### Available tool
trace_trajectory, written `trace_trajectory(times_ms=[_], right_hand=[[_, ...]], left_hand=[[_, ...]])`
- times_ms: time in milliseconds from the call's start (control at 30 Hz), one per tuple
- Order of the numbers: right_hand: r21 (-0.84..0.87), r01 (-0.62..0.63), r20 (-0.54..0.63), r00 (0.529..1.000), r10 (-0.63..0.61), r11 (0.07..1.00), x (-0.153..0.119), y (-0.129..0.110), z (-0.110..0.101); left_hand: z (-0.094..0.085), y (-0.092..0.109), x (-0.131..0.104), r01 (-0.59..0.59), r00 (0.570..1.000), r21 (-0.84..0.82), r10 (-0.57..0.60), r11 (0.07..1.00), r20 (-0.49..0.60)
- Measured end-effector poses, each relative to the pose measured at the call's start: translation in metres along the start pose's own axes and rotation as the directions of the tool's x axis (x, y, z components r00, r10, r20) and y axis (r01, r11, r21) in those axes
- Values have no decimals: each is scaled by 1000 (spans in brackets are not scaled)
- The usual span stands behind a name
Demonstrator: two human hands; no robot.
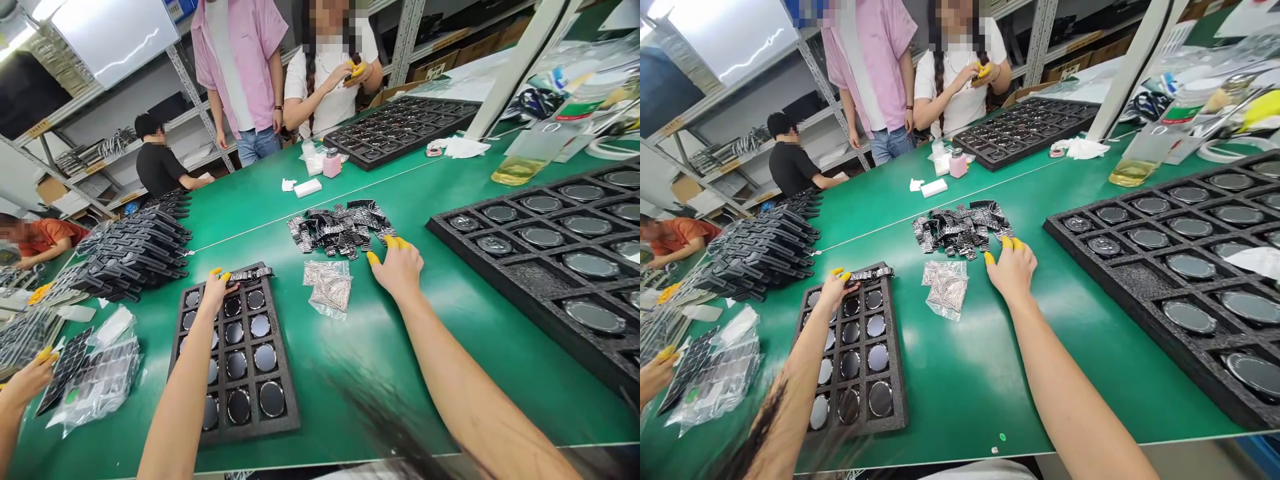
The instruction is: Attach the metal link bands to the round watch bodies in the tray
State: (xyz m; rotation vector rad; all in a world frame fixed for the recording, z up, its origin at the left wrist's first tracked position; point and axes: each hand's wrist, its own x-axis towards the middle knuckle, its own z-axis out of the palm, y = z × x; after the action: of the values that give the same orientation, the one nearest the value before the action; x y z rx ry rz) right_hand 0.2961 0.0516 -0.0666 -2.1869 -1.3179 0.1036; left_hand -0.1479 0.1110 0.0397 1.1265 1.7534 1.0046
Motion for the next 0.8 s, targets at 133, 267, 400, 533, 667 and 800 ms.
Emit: trace_trajectory(times_ms=[133,267,400,533,667,800], right_hand=[[-21,26,-21,999,-27,999,1,4,7],[-85,-32,6,999,32,996,10,15,13],[-87,-11,15,1000,12,996,19,19,12],[-106,-39,18,999,41,994,23,12,3],[-139,-82,23,996,86,987,29,2,-3],[-147,-62,116,990,79,987,40,3,-8]], left_hand=[[-11,-4,7,-91,995,320,103,943,-19],[-18,-2,4,-232,965,577,261,783,35],[-21,-9,-8,-330,930,703,344,631,128],[-21,-8,-15,-366,904,756,400,543,150],[2,2,-18,-416,865,741,481,527,143],[44,-2,-27,-488,828,663,541,568,146]])
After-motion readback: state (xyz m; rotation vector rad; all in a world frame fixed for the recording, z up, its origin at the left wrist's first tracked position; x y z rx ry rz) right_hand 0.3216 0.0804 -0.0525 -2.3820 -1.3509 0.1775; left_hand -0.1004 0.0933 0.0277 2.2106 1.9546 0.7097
